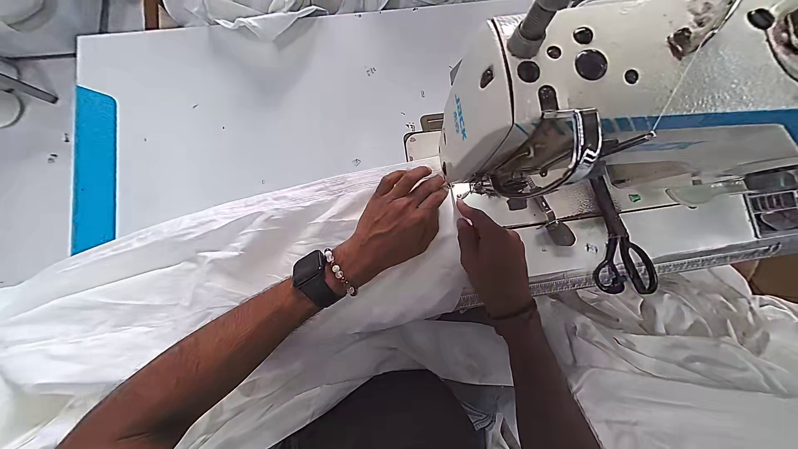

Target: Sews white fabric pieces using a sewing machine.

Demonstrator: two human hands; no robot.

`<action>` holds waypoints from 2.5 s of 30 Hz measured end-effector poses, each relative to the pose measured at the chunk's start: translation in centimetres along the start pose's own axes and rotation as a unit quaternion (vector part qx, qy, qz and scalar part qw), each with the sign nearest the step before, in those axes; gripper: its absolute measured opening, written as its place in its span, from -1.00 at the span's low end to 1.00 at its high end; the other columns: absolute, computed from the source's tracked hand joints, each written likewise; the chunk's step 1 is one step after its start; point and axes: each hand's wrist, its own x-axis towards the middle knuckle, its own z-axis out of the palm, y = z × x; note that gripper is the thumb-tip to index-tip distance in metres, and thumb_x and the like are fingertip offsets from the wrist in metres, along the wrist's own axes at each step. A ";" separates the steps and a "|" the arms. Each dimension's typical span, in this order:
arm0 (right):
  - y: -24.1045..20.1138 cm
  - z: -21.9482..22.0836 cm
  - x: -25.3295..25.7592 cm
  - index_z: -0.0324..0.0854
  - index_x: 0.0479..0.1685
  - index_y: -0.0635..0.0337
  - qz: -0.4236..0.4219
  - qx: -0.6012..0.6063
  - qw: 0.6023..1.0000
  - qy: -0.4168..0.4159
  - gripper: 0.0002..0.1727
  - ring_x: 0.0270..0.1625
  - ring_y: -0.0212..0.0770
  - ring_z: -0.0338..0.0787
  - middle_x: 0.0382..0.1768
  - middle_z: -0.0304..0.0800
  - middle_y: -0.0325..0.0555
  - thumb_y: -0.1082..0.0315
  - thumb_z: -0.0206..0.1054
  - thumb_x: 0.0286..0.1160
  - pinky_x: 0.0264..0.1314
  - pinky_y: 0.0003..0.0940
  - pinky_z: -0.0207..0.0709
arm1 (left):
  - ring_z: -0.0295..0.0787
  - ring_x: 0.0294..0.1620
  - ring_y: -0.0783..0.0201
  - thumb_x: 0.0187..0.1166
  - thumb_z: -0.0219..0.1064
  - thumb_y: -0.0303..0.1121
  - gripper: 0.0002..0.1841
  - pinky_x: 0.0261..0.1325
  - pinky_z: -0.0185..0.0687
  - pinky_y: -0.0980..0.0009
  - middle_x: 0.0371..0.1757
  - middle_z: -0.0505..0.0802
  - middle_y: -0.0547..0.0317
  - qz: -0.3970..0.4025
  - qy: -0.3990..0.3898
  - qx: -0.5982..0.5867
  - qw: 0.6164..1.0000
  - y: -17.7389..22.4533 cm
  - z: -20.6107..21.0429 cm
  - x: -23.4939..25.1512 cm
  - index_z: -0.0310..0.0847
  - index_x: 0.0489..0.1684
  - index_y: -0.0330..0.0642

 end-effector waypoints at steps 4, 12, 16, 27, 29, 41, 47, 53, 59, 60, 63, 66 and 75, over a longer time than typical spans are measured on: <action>4.1 -4.3 0.2 0.84 0.11 0.01 0.012 -0.033 0.995 0.097 -0.73 -0.14 -0.11 0.85 -0.11 0.86 -0.09 0.21 0.29 0.65 -0.15 -0.05 0.74 | 0.51 0.64 0.04 0.73 0.07 -0.25 -0.60 0.69 0.32 0.06 0.52 0.74 0.16 0.023 0.015 -0.076 0.997 -0.7 0.6 -0.9 0.76 0.36 -0.02; 5.6 -2.9 0.9 0.91 0.03 -0.10 -0.062 0.002 0.997 0.048 -0.74 -0.04 -0.10 0.77 -0.11 0.81 -0.12 0.30 0.37 0.46 -0.10 -0.11 0.65 | 0.54 0.61 0.05 0.70 0.11 -0.28 -0.61 0.64 0.35 0.07 0.48 0.78 0.24 0.088 0.004 -0.087 0.992 -2.7 -0.2 -0.7 0.79 0.35 0.03; 2.4 1.2 0.8 0.86 0.12 -0.08 -0.094 -0.031 0.987 0.130 -0.75 0.00 -0.05 0.75 -0.07 0.81 -0.09 0.20 0.34 0.63 -0.06 -0.15 0.65 | 0.51 0.63 0.11 0.72 0.08 -0.23 -0.57 0.65 0.34 0.12 0.49 0.77 0.29 0.104 0.004 -0.091 0.990 -3.5 0.4 -0.5 0.72 0.45 0.06; 1.4 3.4 -2.2 0.90 0.06 -0.22 -0.154 -0.124 0.962 0.189 -0.67 0.26 -0.28 0.73 0.21 0.90 -0.52 0.33 0.23 0.56 0.30 -0.14 0.33 | 0.47 0.55 0.10 0.71 0.07 -0.01 -0.56 0.57 0.19 0.02 0.48 0.73 0.34 0.147 -0.036 -0.068 0.986 -5.1 0.2 0.6 0.68 0.49 0.40; 1.5 3.0 -2.1 0.89 -0.07 -0.08 -0.118 -0.077 0.968 0.207 -0.74 0.14 -0.20 0.79 0.04 0.94 -0.34 0.29 0.25 0.53 0.20 -0.16 0.47 | 0.46 0.55 0.02 0.65 0.11 0.13 -0.49 0.60 0.16 -0.04 0.49 0.72 0.18 0.103 -0.023 -0.061 0.993 -2.9 0.2 -0.1 0.70 0.49 0.29; -3.2 1.7 -5.1 0.53 0.43 0.29 0.090 0.178 0.979 0.031 -0.47 -0.56 -0.35 0.71 -0.50 0.76 -0.23 0.17 0.30 0.56 -0.51 -0.31 0.64 | 0.39 0.71 0.01 0.77 0.07 -0.07 -0.55 0.76 0.13 -0.04 0.60 0.67 0.20 0.054 0.006 -0.050 0.997 -1.0 0.4 -1.7 0.70 0.49 0.12; -2.6 0.7 -6.7 0.70 0.38 0.28 0.089 0.283 0.951 0.084 -0.59 -0.77 -0.60 0.33 -0.75 0.51 -0.46 0.35 0.19 0.66 -0.75 -0.62 0.25 | 0.58 0.41 0.05 0.69 0.25 -0.11 -0.69 0.55 0.26 0.04 0.21 0.85 0.18 0.077 0.065 -0.007 0.995 -0.6 0.3 -0.4 0.90 0.12 0.08; -2.6 0.5 -7.1 0.62 0.46 0.20 0.133 0.240 0.962 0.007 -0.38 -0.56 -0.51 0.60 -0.49 0.71 -0.40 0.21 0.38 0.31 -0.52 -0.51 0.55 | 0.49 0.52 0.04 0.72 0.14 -0.11 -0.64 0.59 0.21 0.02 0.37 0.78 0.19 0.050 0.028 0.006 0.998 0.3 0.4 -1.4 0.83 0.24 0.12; -3.4 -0.5 -9.1 0.67 0.40 0.29 0.105 0.261 0.959 0.033 -0.51 -0.70 -0.62 0.53 -0.62 0.72 -0.45 0.26 0.29 0.51 -0.70 -0.60 0.47 | 0.43 0.55 0.05 0.75 0.08 -0.06 -0.58 0.58 0.14 0.01 0.46 0.72 0.22 0.027 0.010 0.006 1.000 0.0 0.5 -1.9 0.75 0.42 0.21; -3.4 -0.9 -9.3 0.71 0.37 0.24 0.098 0.238 0.965 0.042 -0.53 -0.69 -0.62 0.54 -0.59 0.74 -0.45 0.24 0.30 0.52 -0.70 -0.60 0.47 | 0.43 0.54 0.04 0.75 0.08 -0.06 -0.58 0.58 0.13 0.01 0.45 0.72 0.21 0.029 0.010 0.007 1.000 -0.2 0.5 -1.9 0.75 0.42 0.22; -3.8 -1.8 -9.4 0.81 0.29 0.12 0.073 0.173 0.979 0.075 -0.57 -0.75 -0.61 0.37 -0.64 0.68 -0.44 0.23 0.30 0.49 -0.76 -0.57 0.27 | 0.45 0.49 0.05 0.74 0.11 -0.06 -0.60 0.54 0.14 0.03 0.40 0.74 0.20 0.041 0.012 0.003 0.999 -0.8 0.3 -1.6 0.76 0.39 0.27; -4.3 -3.0 -9.2 0.85 0.23 0.07 0.056 0.112 0.989 0.080 -0.60 -0.78 -0.57 0.37 -0.69 0.66 -0.43 0.23 0.27 0.49 -0.79 -0.52 0.22 | 0.49 0.42 0.07 0.72 0.17 -0.07 -0.64 0.49 0.18 0.05 0.31 0.77 0.21 0.071 0.020 -0.014 0.997 -1.5 0.1 -1.2 0.82 0.30 0.25; -2.3 -3.6 0.9 0.65 0.52 -0.04 0.033 -0.055 0.996 -0.056 -0.49 -0.46 -0.01 0.78 -0.47 0.82 -0.09 0.06 0.17 0.66 -0.44 0.04 0.59 | 0.69 0.22 0.09 0.64 0.27 -0.22 -0.75 0.39 0.42 0.11 -0.06 0.88 0.20 0.168 0.043 -0.051 0.984 -2.7 -0.7 0.8 0.93 -0.07 0.06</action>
